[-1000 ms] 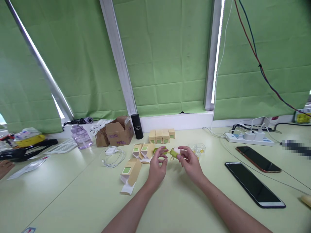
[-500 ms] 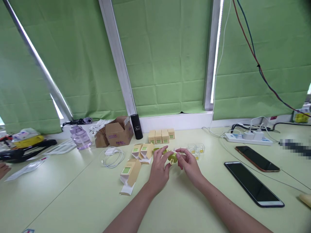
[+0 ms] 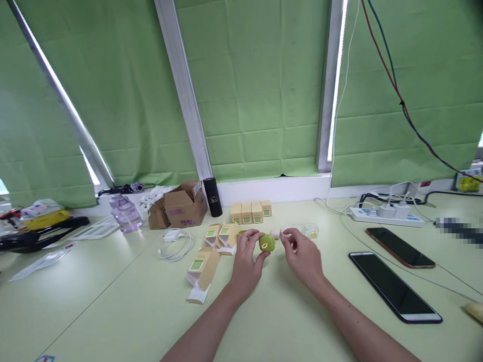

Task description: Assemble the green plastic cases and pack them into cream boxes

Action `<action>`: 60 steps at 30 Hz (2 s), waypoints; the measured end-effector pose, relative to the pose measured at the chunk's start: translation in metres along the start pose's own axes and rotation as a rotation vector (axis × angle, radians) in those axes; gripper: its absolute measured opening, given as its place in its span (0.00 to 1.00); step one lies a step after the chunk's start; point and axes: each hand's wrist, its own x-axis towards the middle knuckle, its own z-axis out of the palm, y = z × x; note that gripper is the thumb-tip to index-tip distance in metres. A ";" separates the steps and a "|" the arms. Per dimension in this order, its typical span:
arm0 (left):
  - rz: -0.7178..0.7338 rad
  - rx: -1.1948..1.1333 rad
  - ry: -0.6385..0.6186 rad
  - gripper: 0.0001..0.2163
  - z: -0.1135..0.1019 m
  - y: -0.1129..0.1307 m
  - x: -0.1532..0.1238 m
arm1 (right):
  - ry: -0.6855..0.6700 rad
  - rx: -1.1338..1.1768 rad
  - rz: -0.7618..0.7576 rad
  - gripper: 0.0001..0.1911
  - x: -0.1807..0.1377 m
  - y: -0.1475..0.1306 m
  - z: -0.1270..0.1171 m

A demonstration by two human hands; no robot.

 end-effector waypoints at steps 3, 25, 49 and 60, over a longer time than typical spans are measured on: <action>-0.084 -0.041 0.038 0.18 0.001 -0.002 0.002 | 0.114 -0.450 -0.192 0.10 0.010 0.009 -0.015; -0.468 -0.506 0.143 0.22 0.004 -0.014 0.013 | -0.252 -0.464 -0.405 0.10 -0.004 0.004 0.003; -0.572 -0.598 0.210 0.26 0.004 -0.017 0.015 | -0.421 1.272 0.391 0.20 0.007 0.014 0.011; -0.564 -0.596 0.208 0.26 0.005 -0.017 0.014 | -0.417 1.394 0.445 0.18 0.003 0.010 0.013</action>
